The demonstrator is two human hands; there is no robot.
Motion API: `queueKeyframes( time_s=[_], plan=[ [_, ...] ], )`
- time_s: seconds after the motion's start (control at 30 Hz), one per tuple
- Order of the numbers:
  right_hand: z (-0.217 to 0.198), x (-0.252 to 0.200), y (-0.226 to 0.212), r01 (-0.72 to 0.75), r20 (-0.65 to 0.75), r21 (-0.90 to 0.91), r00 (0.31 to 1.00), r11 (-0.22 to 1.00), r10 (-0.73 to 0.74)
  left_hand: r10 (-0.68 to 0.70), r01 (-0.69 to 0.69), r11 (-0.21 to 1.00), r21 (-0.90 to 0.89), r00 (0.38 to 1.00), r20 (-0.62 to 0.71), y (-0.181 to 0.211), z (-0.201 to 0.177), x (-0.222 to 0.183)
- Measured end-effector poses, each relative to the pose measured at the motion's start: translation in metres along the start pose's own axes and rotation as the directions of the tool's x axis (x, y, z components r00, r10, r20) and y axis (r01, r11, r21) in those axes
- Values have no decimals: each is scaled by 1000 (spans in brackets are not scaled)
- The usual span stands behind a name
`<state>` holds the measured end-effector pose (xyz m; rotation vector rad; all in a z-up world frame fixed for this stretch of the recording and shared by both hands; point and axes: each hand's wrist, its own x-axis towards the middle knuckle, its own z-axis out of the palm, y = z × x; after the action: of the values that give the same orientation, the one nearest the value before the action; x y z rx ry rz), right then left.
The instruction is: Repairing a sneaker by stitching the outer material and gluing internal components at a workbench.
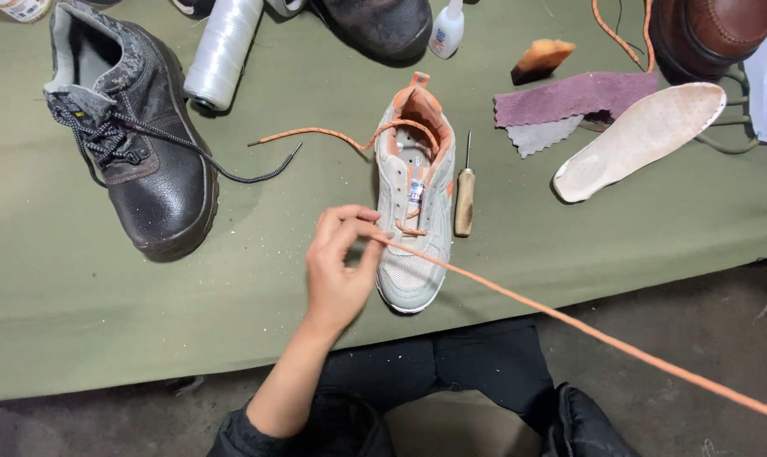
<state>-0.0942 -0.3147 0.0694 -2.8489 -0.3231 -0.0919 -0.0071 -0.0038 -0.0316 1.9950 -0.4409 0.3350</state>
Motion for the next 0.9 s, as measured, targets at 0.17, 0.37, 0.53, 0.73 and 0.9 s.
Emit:
queueKeyframes(
  time_s=[0.17,0.37,0.53,0.73,0.9],
  plan=[
    [11,1,-6,24,-94,341,996,940,8,-442,190,462,-866,896,-39,-7,-69,1],
    [75,61,-48,253,-250,420,955,872,-157,-587,245,802,-545,494,-642,-67,-242,-32],
    [128,101,-67,249,-291,243,941,938,-175,81,142,700,699,958,-275,24,-160,-28],
    [125,82,-41,-135,124,935,991,328,55,-113,6,945,326,944,309,17,7,-38],
    [120,55,-19,-378,374,911,926,-166,-53,-123,0,872,490,968,220,14,41,-48]
  ],
)
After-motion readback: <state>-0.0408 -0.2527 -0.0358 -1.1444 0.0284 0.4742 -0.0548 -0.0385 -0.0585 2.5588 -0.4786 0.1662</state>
